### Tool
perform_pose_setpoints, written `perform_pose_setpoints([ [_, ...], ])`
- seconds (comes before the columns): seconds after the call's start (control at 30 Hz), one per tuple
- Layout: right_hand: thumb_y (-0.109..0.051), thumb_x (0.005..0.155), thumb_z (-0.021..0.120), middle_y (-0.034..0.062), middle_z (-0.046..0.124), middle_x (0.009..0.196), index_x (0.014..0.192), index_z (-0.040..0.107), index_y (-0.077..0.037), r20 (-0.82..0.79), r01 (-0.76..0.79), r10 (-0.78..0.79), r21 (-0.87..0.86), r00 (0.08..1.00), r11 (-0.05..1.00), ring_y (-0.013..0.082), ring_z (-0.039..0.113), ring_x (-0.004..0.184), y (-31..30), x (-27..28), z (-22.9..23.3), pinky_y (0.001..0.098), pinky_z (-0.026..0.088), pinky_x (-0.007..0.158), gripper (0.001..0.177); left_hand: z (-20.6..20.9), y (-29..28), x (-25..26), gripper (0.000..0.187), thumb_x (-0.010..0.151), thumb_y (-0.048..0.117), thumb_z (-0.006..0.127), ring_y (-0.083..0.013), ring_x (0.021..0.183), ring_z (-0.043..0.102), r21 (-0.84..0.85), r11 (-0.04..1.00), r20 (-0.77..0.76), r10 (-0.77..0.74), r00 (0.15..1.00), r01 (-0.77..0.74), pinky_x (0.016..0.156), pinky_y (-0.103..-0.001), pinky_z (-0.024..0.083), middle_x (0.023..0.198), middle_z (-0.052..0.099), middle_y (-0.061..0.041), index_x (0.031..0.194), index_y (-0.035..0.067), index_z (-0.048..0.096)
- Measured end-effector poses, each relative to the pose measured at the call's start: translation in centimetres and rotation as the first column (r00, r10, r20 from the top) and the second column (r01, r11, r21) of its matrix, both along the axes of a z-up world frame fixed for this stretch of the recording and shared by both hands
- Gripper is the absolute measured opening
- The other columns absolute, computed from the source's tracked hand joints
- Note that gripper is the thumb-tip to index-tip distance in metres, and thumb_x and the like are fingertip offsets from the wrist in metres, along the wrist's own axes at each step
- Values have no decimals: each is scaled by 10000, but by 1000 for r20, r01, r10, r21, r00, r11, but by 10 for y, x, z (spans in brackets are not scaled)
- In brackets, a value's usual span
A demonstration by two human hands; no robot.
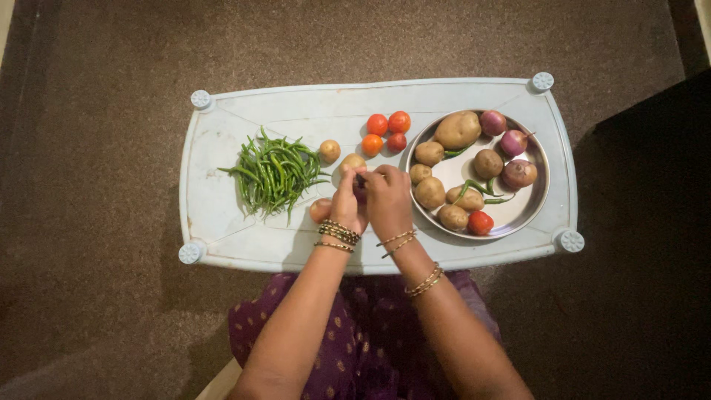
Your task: The person peels an onion and then a potato using a small knife while seated on the floor. The peeled skins are placed on the table, and the peeled vegetables are set aside on a metal tray.
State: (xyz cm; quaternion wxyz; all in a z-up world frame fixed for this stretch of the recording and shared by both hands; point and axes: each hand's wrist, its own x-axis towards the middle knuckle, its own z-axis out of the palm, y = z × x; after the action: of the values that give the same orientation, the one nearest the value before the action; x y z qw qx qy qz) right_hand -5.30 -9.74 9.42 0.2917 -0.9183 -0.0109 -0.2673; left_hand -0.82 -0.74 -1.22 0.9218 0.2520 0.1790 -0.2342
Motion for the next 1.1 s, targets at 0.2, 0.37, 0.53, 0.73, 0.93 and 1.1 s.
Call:
perform_pose_setpoints([
  [0.2, 4, 868, 672, 107, 651, 1033, 1022, 717, -105, 9, -5, 5, 38, 1000, 999, 345, 614, 1019, -33, 6, -8, 450, 504, 882, 194, 17, -6, -2, 325, 1005, 488, 551, -188, 832, 664, 126, 991, -62, -32, 998, 40, 670, -344, 549, 1010, 684, -28, 1149, 203, 611],
  [0.37, 34, 879, 657, 139, 654, 1055, 1063, 725, -104, -33, 12, -10, 72, 999, 997, 361, 617, 993, -39, -6, 28, 465, 499, 840, 240, 15, -6, -7, 249, 1004, 436, 558, -158, 842, 652, 222, 974, -54, -39, 998, 50, 670, -332, 537, 1015, 684, -7, 1152, 235, 574],
  [0.53, 59, 894, 615, 132, 654, 1117, 1129, 701, -85, -61, -424, 481, 384, 875, 820, 311, 652, 1053, -26, -32, 77, 393, 534, 917, 288, -10, -9, -5, 230, 1068, 315, 571, -177, 1033, 688, 13, 1000, 145, 18, 989, -20, 886, -344, 586, 1125, 667, -48, 1222, 147, 542],
  [0.73, 13, 937, 610, 97, 678, 1079, 1120, 704, -82, -153, -186, 371, 656, 916, 731, 262, 659, 1019, -44, -29, 64, 355, 548, 911, 227, -6, -9, -20, 201, 1074, 316, 618, -140, 742, 554, 143, 990, 54, -9, 998, 1, 666, -361, 518, 937, 542, -17, 1206, 175, 561],
  [0.93, -29, 890, 687, 124, 689, 1027, 1050, 718, -69, -169, 28, 32, 342, 985, 939, 303, 658, 1002, -60, -15, -5, 412, 528, 896, 168, 7, -12, -17, 185, 1033, 309, 555, -110, 810, 624, 246, 968, 42, -63, 997, 51, 731, -355, 541, 1004, 615, 13, 1170, 188, 534],
  [1.1, -35, 843, 724, 147, 637, 958, 995, 723, -64, 2, -15, 14, 210, 1000, 978, 366, 601, 956, -19, -12, -18, 483, 481, 865, 154, -14, -14, -11, 219, 1085, 246, 493, -140, 944, 662, 143, 988, 140, 32, 990, -52, 881, -329, 559, 1080, 655, -39, 1240, 108, 561],
])
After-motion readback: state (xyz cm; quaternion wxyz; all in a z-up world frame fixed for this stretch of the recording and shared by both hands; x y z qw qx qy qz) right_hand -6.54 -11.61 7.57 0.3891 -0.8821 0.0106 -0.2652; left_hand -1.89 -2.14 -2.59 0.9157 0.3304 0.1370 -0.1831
